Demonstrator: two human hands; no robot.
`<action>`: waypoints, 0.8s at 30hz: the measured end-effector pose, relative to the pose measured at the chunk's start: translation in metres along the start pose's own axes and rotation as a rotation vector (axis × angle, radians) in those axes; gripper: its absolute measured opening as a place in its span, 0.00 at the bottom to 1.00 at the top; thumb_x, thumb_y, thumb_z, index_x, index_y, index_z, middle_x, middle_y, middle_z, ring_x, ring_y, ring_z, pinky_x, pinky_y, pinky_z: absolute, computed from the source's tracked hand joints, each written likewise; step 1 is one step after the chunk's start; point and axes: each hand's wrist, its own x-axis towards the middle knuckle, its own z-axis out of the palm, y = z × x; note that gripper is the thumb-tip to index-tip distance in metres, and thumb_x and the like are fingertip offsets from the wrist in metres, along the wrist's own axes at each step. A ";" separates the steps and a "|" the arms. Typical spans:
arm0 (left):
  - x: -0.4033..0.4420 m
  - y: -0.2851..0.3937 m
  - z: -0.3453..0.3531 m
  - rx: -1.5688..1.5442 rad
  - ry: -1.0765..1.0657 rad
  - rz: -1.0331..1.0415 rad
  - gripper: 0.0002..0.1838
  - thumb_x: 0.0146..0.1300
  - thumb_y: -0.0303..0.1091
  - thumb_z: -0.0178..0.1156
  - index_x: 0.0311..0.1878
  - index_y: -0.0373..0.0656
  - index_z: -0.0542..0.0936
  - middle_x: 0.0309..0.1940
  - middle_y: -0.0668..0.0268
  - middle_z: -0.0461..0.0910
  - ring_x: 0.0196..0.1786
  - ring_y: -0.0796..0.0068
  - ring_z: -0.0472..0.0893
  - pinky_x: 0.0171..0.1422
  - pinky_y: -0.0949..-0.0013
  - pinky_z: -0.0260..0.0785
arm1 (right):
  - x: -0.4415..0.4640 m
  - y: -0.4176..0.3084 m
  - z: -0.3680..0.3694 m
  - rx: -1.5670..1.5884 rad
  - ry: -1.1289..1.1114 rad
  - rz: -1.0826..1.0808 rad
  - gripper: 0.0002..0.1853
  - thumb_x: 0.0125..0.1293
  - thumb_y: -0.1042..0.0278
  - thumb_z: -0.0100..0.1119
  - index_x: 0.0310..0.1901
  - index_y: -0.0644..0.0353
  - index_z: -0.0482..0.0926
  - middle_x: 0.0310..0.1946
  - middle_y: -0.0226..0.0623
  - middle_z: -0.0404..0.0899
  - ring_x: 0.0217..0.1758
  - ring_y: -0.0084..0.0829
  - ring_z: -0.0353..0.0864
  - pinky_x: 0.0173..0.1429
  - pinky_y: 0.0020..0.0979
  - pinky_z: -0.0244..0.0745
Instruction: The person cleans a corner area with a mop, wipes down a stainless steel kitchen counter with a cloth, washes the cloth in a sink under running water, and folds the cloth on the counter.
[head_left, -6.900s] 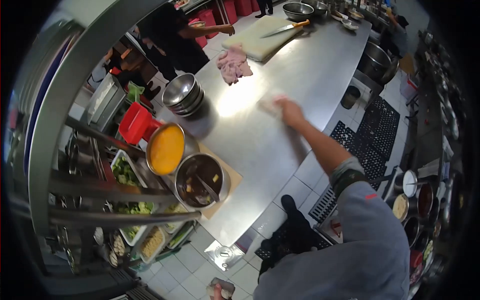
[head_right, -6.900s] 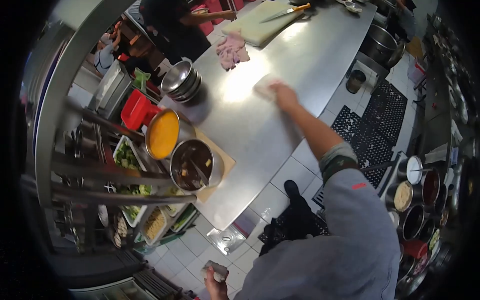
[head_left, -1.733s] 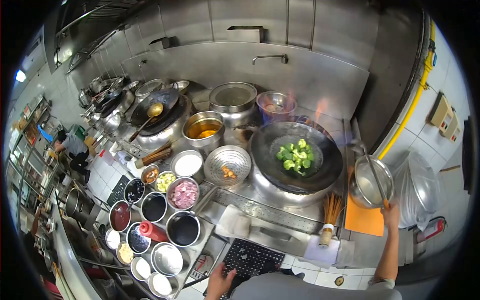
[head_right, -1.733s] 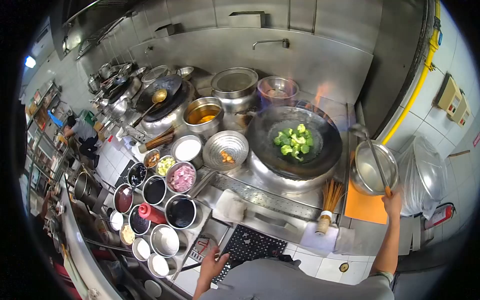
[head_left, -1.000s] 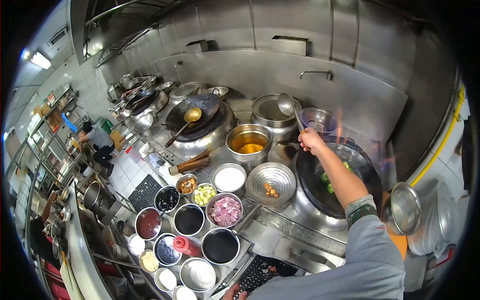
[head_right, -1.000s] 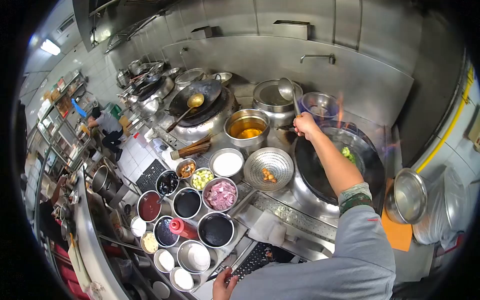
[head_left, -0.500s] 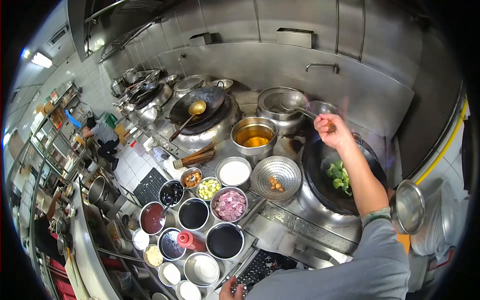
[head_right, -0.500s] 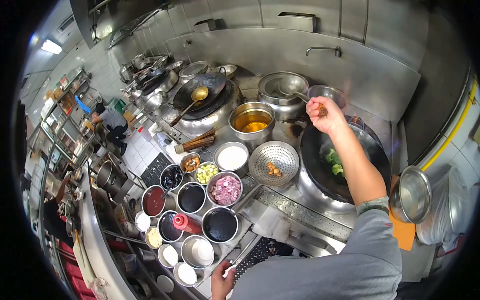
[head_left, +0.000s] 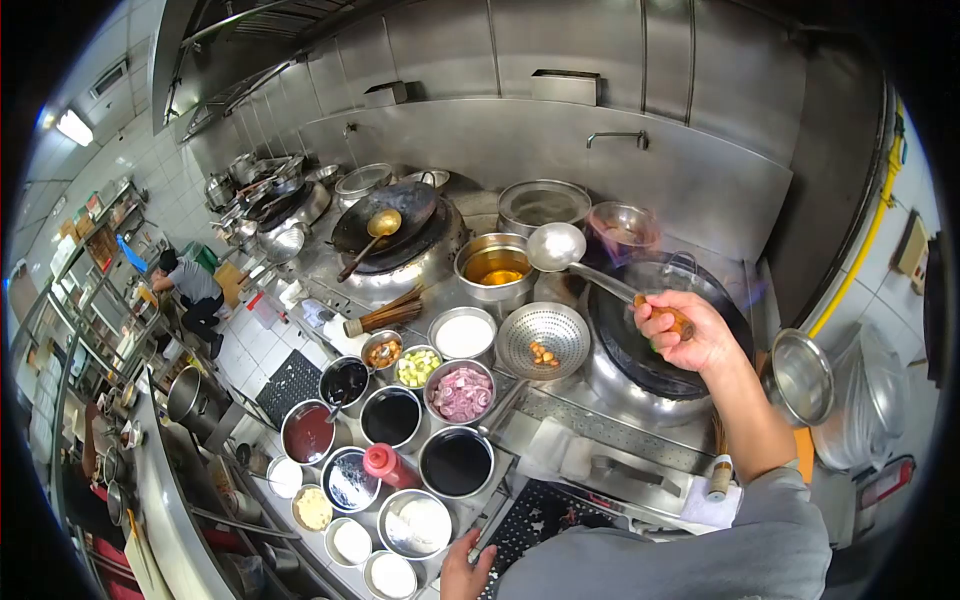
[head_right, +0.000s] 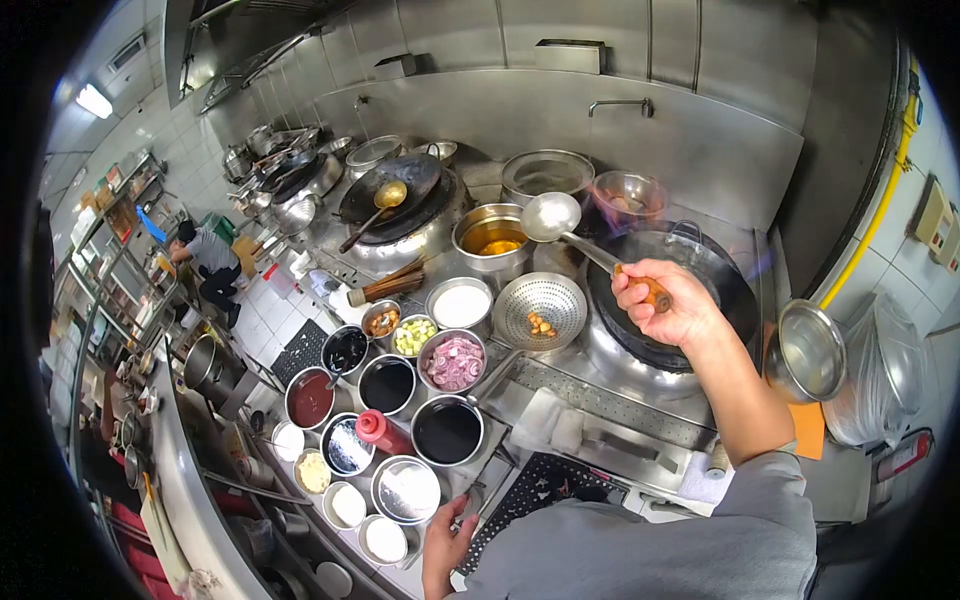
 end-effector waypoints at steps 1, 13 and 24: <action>-0.001 -0.001 -0.002 -0.007 -0.005 -0.001 0.24 0.59 0.34 0.68 0.58 0.37 0.78 0.51 0.53 0.83 0.53 0.60 0.83 0.56 0.63 0.75 | -0.002 0.006 0.000 -0.024 0.003 0.003 0.04 0.66 0.73 0.55 0.40 0.61 0.71 0.32 0.33 0.73 0.23 0.18 0.69 0.19 0.20 0.61; -0.014 0.009 -0.020 -0.003 0.044 -0.020 0.24 0.59 0.36 0.68 0.57 0.35 0.78 0.49 0.49 0.82 0.51 0.54 0.83 0.56 0.61 0.74 | 0.026 0.048 -0.002 -0.476 0.008 -0.046 0.09 0.65 0.74 0.56 0.45 0.59 0.70 0.30 0.33 0.74 0.20 0.20 0.70 0.15 0.23 0.63; -0.003 0.026 -0.004 0.029 -0.006 -0.004 0.25 0.60 0.37 0.68 0.57 0.36 0.77 0.50 0.50 0.82 0.52 0.53 0.82 0.55 0.60 0.73 | 0.049 0.046 -0.030 -0.770 -0.051 -0.016 0.34 0.65 0.76 0.56 0.70 0.64 0.54 0.29 0.30 0.73 0.18 0.20 0.71 0.15 0.23 0.65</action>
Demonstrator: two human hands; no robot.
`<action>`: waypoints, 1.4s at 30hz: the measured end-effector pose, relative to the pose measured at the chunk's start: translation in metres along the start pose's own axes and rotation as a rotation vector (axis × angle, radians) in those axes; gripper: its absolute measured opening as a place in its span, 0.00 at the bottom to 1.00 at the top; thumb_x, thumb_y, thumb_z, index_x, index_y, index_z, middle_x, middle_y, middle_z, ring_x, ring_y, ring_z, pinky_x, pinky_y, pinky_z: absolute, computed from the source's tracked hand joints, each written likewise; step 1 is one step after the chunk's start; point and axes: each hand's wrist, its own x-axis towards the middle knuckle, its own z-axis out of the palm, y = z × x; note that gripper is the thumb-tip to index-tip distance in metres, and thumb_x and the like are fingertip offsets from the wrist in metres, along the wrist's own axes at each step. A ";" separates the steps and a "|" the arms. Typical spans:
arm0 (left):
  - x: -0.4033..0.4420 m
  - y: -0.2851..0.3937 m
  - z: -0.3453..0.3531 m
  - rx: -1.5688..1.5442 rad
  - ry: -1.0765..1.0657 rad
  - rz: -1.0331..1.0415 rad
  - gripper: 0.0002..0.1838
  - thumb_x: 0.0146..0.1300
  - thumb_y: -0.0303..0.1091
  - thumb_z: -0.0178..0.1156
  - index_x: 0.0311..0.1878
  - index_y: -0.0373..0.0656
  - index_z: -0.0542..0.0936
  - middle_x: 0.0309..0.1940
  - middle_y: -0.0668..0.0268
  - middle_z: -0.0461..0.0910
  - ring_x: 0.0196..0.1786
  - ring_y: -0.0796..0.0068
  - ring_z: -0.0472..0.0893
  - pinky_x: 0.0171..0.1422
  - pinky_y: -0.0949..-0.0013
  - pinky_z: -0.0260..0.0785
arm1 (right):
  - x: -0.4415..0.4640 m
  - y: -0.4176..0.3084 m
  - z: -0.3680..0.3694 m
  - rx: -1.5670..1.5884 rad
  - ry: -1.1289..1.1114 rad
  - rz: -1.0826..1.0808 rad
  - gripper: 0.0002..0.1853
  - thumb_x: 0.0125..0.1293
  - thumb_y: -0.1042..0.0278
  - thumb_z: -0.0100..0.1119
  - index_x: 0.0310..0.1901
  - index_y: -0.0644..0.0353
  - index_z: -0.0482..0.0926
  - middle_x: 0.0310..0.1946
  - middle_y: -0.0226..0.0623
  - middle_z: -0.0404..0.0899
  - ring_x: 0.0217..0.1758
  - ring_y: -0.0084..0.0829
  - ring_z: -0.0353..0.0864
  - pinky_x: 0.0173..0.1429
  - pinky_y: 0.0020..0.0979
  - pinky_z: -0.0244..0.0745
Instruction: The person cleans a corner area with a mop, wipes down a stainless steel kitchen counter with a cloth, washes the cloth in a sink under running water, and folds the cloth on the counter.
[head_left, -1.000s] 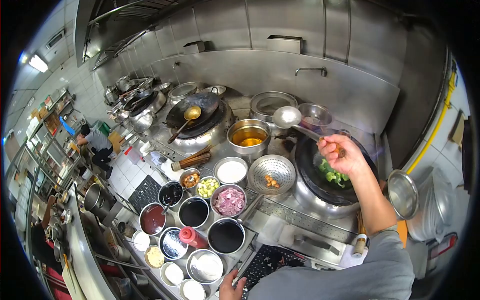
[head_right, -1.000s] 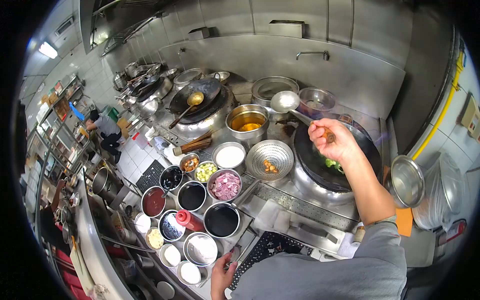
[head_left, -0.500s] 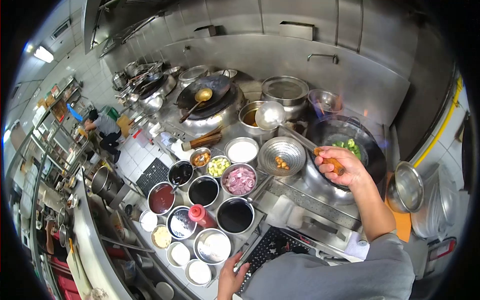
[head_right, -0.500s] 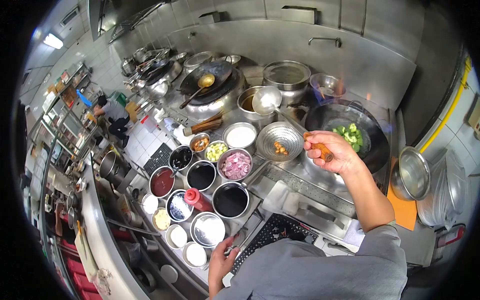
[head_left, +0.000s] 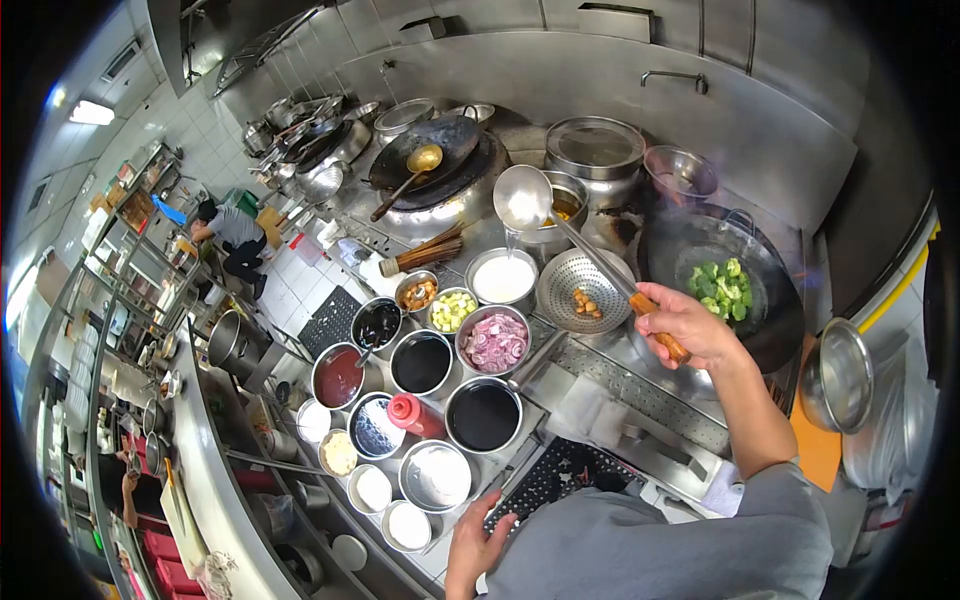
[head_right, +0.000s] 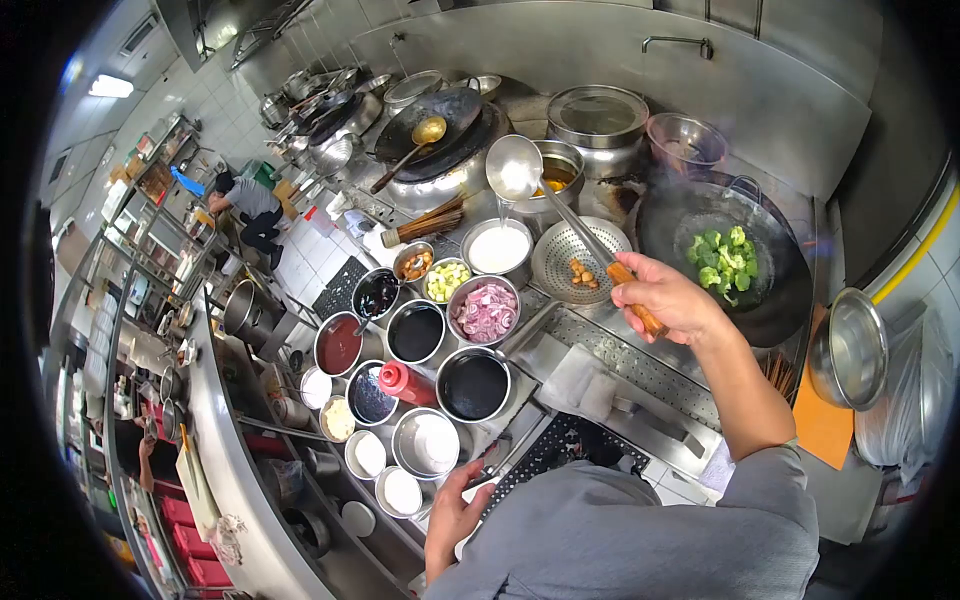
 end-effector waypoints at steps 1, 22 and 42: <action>0.002 0.003 0.001 0.013 -0.010 -0.004 0.24 0.60 0.37 0.68 0.57 0.35 0.77 0.51 0.50 0.82 0.53 0.53 0.82 0.55 0.60 0.73 | 0.000 0.003 -0.003 -0.042 -0.006 0.001 0.35 0.65 0.76 0.56 0.72 0.64 0.53 0.29 0.30 0.72 0.18 0.20 0.71 0.16 0.24 0.65; 0.014 0.010 0.016 0.014 0.043 0.010 0.24 0.60 0.35 0.68 0.58 0.36 0.76 0.50 0.50 0.81 0.51 0.52 0.82 0.56 0.60 0.73 | 0.010 0.043 -0.009 -0.413 0.035 0.024 0.35 0.67 0.75 0.53 0.73 0.56 0.53 0.25 0.27 0.69 0.17 0.19 0.68 0.19 0.25 0.64; 0.002 -0.006 0.006 0.083 0.098 0.033 0.24 0.60 0.36 0.68 0.57 0.36 0.77 0.50 0.50 0.81 0.52 0.52 0.82 0.53 0.60 0.74 | 0.042 0.109 0.021 -0.810 0.126 0.010 0.38 0.66 0.66 0.54 0.75 0.57 0.50 0.57 0.63 0.73 0.60 0.54 0.76 0.63 0.42 0.69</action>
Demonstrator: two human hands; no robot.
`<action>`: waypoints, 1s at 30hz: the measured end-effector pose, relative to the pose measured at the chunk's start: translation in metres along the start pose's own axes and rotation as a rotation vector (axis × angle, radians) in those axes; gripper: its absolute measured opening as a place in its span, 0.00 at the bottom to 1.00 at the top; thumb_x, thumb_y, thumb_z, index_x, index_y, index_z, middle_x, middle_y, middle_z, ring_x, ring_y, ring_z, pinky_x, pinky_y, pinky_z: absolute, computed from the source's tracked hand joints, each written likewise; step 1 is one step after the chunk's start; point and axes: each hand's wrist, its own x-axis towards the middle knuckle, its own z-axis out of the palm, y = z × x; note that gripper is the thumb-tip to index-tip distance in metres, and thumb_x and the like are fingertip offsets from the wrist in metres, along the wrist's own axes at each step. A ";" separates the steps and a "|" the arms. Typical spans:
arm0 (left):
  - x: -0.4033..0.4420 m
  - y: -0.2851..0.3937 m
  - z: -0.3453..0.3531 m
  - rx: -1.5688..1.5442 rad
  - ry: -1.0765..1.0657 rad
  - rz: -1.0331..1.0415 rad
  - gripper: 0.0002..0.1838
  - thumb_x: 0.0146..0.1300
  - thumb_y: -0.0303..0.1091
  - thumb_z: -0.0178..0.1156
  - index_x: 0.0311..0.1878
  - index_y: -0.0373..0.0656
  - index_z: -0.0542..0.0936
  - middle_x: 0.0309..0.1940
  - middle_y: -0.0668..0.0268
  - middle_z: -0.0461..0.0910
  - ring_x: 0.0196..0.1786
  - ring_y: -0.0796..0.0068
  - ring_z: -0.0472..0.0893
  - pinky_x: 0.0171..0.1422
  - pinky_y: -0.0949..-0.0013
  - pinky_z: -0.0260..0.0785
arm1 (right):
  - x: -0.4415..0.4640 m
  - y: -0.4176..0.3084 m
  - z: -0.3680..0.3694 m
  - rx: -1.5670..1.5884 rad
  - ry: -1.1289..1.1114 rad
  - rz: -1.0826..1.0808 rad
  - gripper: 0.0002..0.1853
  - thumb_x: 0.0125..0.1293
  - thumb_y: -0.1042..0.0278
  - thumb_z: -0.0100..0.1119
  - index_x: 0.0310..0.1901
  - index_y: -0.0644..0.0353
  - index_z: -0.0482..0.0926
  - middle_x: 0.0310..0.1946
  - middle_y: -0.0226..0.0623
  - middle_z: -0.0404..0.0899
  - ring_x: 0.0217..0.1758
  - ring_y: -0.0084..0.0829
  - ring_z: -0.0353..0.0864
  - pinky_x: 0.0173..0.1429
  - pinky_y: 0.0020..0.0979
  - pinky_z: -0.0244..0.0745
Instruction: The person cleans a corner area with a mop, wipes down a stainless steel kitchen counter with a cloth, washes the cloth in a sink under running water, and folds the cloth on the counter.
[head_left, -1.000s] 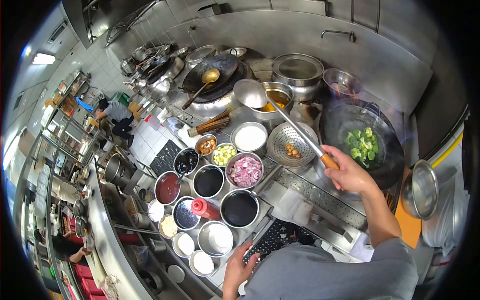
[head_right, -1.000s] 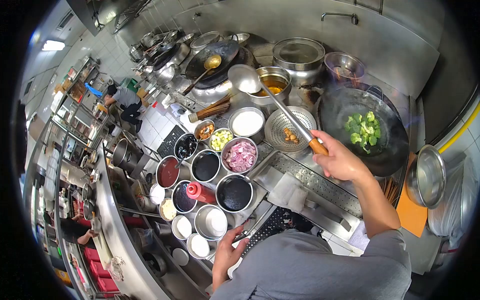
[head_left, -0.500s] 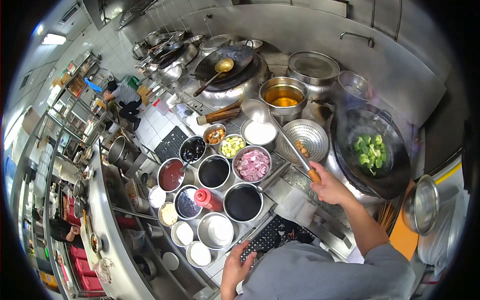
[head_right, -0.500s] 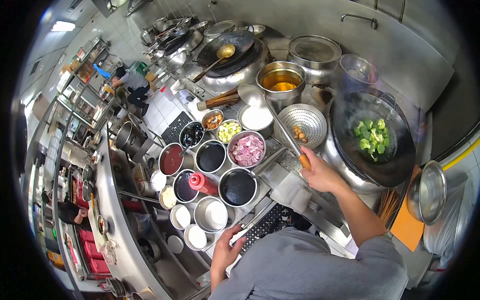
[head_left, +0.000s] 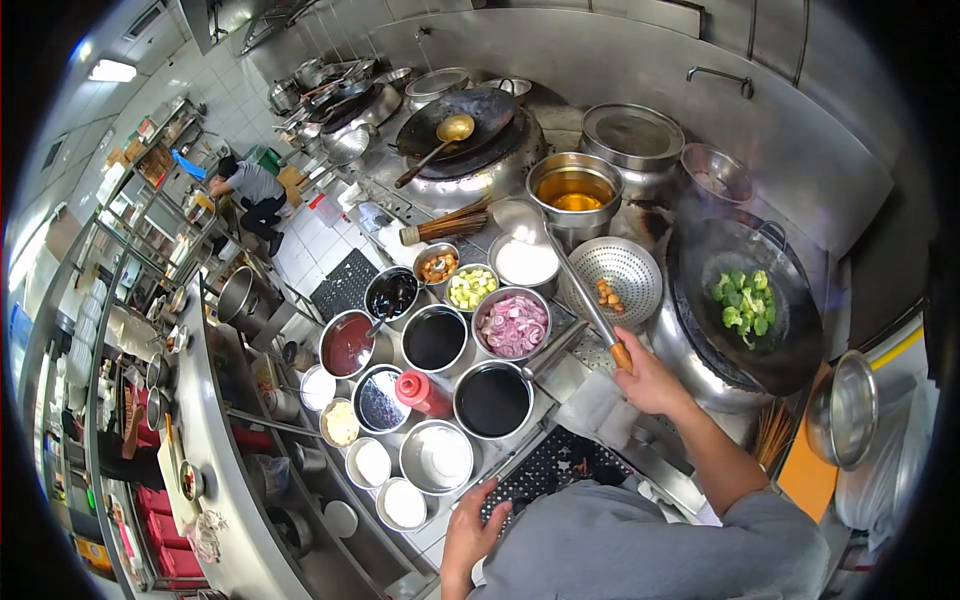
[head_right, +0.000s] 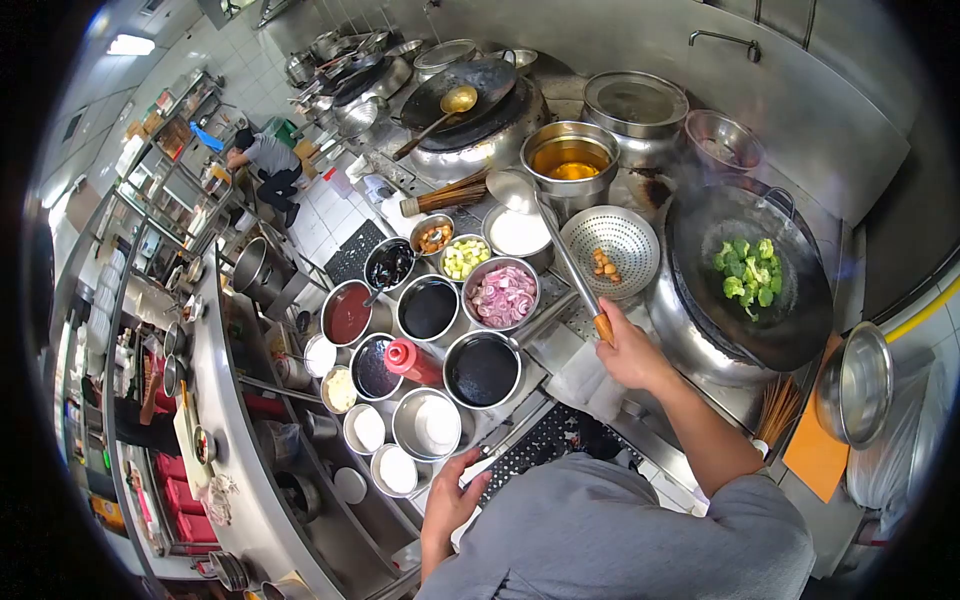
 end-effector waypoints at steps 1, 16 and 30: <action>0.000 0.000 0.000 -0.011 -0.006 -0.010 0.24 0.60 0.36 0.68 0.57 0.36 0.77 0.50 0.50 0.81 0.51 0.52 0.82 0.52 0.60 0.74 | -0.002 -0.003 0.002 -0.004 0.006 -0.003 0.38 0.66 0.66 0.54 0.75 0.57 0.50 0.57 0.63 0.73 0.60 0.54 0.76 0.64 0.42 0.68; -0.004 -0.017 -0.005 -0.052 -0.052 -0.011 0.23 0.60 0.37 0.68 0.55 0.35 0.77 0.50 0.50 0.81 0.53 0.49 0.81 0.58 0.58 0.72 | -0.003 0.005 0.028 -0.185 0.119 -0.069 0.38 0.65 0.68 0.54 0.74 0.55 0.50 0.51 0.63 0.76 0.54 0.58 0.78 0.59 0.45 0.71; -0.013 -0.017 -0.007 -0.022 -0.045 0.007 0.23 0.60 0.37 0.68 0.55 0.36 0.78 0.48 0.49 0.81 0.52 0.49 0.81 0.56 0.59 0.73 | -0.010 0.031 0.033 -0.098 0.150 -0.116 0.38 0.64 0.68 0.55 0.74 0.55 0.51 0.52 0.63 0.76 0.54 0.58 0.78 0.60 0.45 0.71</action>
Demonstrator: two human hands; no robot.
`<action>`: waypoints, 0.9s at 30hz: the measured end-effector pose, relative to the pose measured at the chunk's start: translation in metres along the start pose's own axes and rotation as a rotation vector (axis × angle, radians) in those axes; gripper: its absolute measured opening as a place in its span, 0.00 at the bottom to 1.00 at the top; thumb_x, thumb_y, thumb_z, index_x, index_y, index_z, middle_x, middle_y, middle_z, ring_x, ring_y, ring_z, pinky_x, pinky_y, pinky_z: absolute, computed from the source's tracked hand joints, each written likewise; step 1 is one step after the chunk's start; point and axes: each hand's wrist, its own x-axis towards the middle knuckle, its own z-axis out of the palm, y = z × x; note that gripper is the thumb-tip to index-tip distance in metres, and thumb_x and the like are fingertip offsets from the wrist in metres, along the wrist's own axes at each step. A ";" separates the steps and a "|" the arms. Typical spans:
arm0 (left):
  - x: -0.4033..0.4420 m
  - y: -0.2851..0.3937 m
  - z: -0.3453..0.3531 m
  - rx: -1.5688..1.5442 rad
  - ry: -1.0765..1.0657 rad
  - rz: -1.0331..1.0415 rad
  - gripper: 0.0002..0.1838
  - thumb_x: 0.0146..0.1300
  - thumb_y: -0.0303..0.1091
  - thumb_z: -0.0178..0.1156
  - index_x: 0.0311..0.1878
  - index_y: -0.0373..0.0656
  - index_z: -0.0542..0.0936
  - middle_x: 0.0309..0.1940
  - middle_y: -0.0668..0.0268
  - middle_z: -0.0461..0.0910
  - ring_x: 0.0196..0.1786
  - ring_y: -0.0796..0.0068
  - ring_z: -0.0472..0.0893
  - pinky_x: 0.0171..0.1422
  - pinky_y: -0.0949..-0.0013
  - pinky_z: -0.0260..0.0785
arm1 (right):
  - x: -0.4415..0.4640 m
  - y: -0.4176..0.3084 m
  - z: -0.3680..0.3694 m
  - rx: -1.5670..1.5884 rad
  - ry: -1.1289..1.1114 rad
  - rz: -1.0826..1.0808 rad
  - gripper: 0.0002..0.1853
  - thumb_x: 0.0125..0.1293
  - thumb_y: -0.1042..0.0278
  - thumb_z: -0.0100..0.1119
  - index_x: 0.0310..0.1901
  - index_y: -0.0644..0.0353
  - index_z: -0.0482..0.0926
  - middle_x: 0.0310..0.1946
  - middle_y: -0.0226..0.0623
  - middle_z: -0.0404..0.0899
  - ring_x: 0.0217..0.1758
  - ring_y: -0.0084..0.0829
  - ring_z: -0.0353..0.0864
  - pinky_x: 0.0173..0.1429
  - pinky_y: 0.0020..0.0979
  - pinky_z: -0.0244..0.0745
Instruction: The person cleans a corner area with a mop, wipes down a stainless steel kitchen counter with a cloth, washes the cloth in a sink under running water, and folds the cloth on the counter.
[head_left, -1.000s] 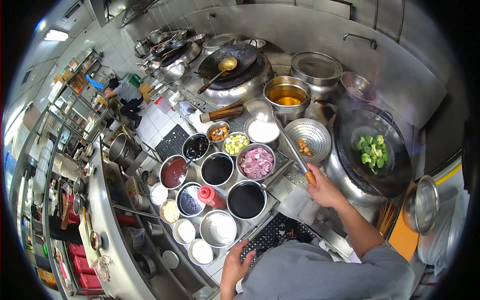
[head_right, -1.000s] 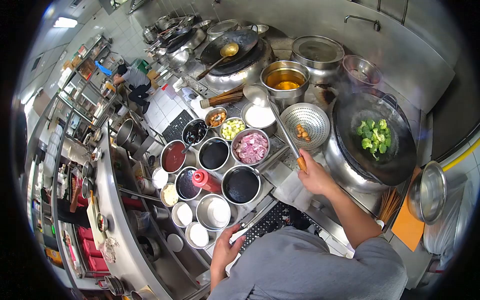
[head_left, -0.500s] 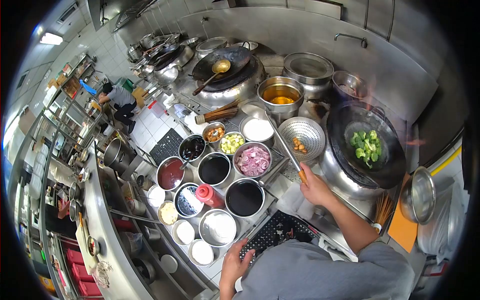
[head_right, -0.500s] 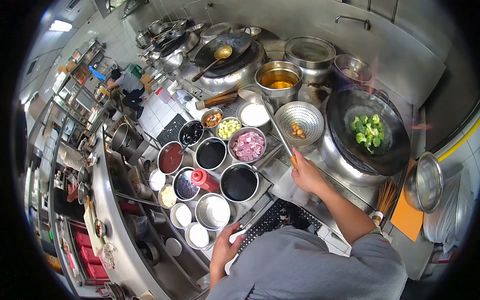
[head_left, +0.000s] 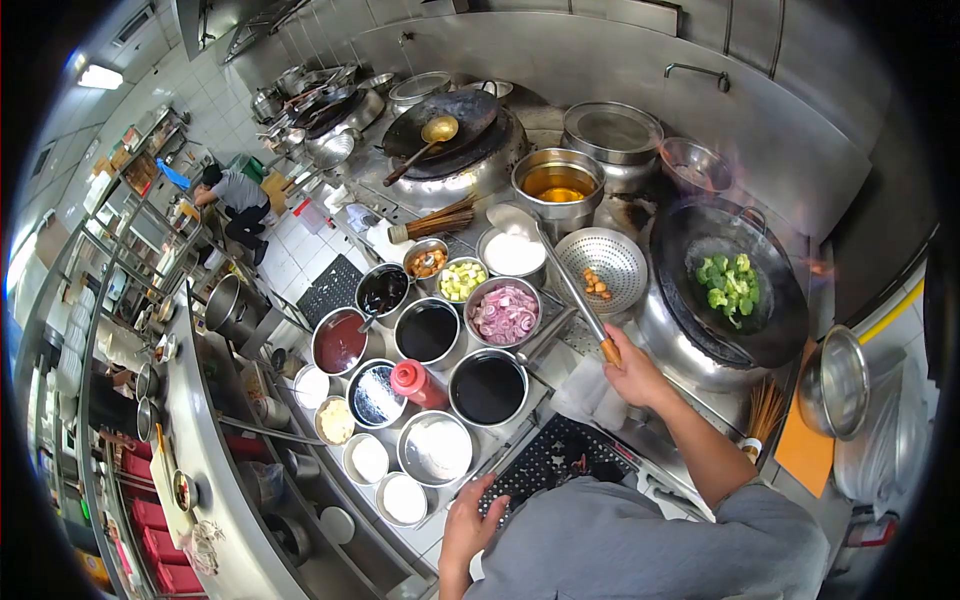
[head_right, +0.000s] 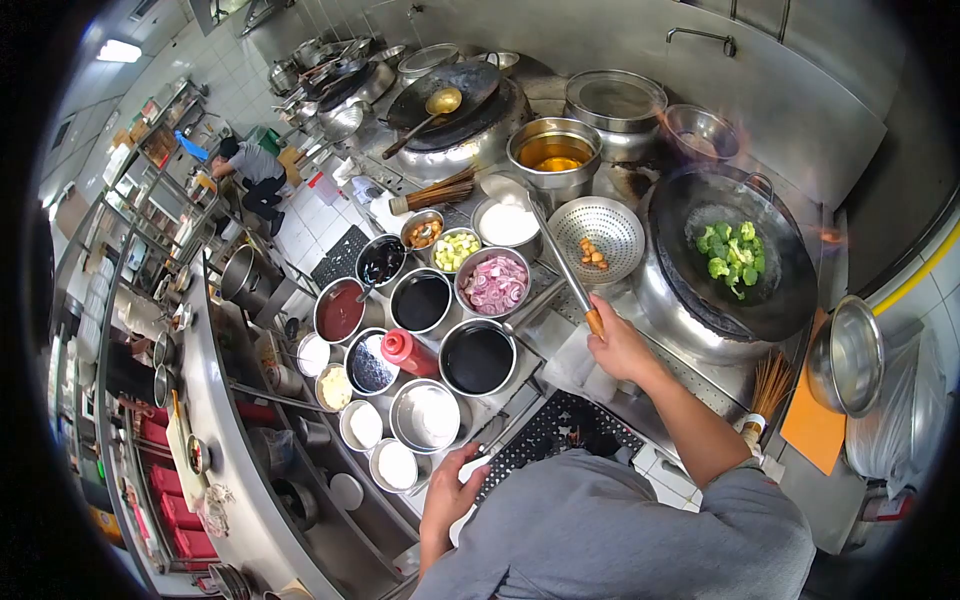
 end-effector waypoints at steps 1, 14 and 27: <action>0.000 -0.001 -0.001 0.001 0.000 0.001 0.22 0.60 0.37 0.68 0.55 0.36 0.78 0.48 0.49 0.81 0.51 0.49 0.81 0.56 0.59 0.73 | -0.001 0.006 0.002 0.029 0.029 -0.042 0.38 0.64 0.68 0.55 0.74 0.55 0.51 0.52 0.63 0.76 0.54 0.58 0.78 0.60 0.45 0.71; -0.004 0.008 -0.002 -0.023 -0.036 -0.053 0.23 0.61 0.38 0.67 0.57 0.37 0.78 0.49 0.49 0.81 0.49 0.50 0.82 0.55 0.58 0.74 | -0.009 -0.009 -0.004 0.306 -0.124 0.174 0.36 0.66 0.73 0.54 0.74 0.55 0.51 0.33 0.41 0.76 0.25 0.31 0.77 0.31 0.34 0.72; 0.000 -0.005 0.002 -0.024 -0.032 0.005 0.23 0.61 0.39 0.67 0.56 0.37 0.78 0.49 0.49 0.81 0.51 0.49 0.81 0.56 0.59 0.73 | -0.024 -0.024 -0.012 1.452 -0.249 0.352 0.32 0.66 0.74 0.53 0.70 0.56 0.55 0.32 0.34 0.72 0.19 0.23 0.67 0.18 0.26 0.64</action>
